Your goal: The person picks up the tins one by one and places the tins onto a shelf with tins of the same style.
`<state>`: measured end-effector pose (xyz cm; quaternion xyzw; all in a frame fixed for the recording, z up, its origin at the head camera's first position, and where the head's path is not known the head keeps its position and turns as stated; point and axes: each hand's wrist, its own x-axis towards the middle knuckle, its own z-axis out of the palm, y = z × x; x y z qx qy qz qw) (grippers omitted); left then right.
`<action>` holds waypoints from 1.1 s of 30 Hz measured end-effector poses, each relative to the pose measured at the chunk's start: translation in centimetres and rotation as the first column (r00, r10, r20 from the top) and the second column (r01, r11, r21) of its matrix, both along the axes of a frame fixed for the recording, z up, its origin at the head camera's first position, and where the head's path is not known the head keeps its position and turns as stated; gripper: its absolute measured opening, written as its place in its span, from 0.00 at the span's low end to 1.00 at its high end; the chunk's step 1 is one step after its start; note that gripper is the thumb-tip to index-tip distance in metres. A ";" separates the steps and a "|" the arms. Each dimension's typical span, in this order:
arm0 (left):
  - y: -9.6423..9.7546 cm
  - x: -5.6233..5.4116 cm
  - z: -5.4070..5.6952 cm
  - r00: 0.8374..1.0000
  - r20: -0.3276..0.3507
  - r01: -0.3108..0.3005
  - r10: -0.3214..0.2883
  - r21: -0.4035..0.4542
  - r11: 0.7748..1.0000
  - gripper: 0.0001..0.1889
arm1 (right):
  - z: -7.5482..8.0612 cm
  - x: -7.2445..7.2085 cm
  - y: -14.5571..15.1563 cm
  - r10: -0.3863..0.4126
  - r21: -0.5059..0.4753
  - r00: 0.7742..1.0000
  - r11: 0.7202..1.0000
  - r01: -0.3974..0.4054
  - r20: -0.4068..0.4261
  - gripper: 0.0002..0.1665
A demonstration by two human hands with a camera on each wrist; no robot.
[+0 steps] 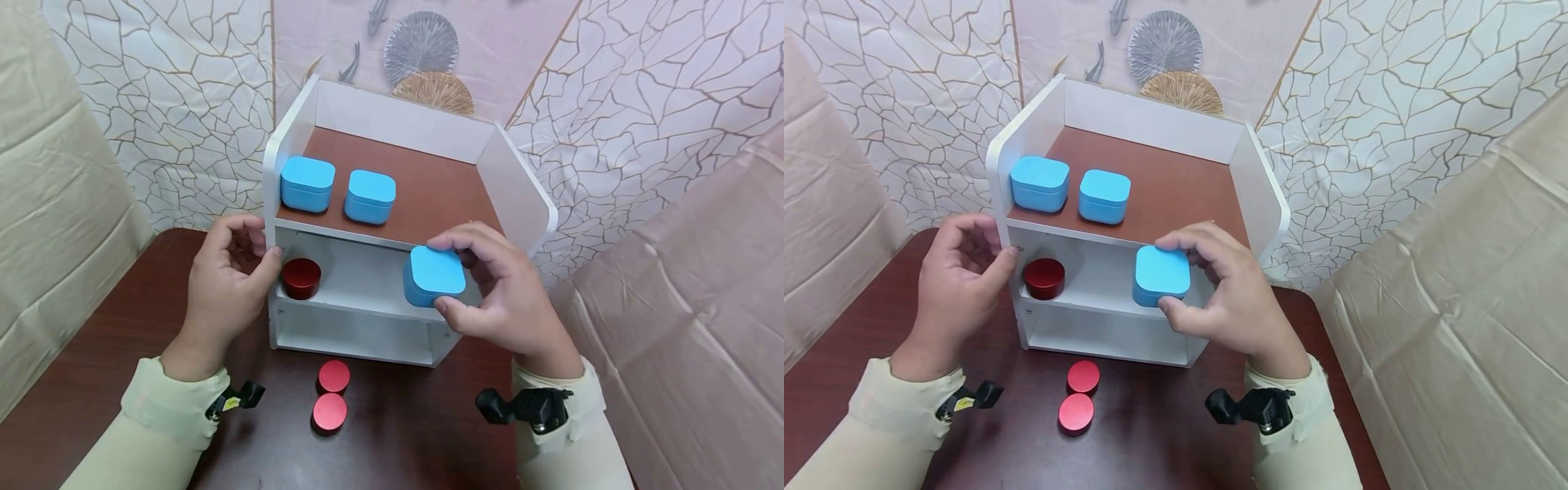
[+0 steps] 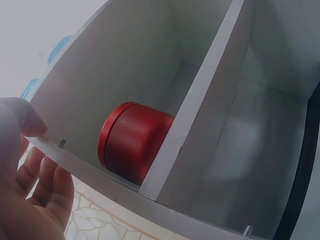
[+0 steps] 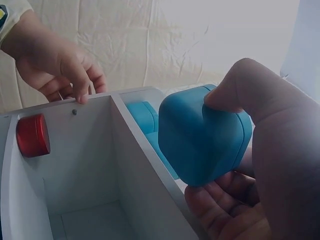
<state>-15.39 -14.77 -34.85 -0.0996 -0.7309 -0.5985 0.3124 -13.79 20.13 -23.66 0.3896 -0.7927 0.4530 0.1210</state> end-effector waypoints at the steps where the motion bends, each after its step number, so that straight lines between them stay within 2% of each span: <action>1: 0.0 0.0 0.0 1.000 0.000 0.000 0.000 -0.001 1.000 0.20 | 0.0 0.0 0.0 -0.005 0.001 1.000 1.000 0.005 0.005 0.38; 16: 0.1 0.0 -0.1 1.000 0.002 -0.005 0.005 -0.004 1.000 0.20 | 0.9 -0.5 -0.2 -0.021 -0.016 0.999 1.000 0.021 0.026 0.37; 33: 0.1 0.0 -0.1 1.000 0.003 -0.004 0.004 -0.003 1.000 0.20 | 1.8 -1.9 -0.2 -0.065 0.019 0.998 0.998 0.064 0.024 0.33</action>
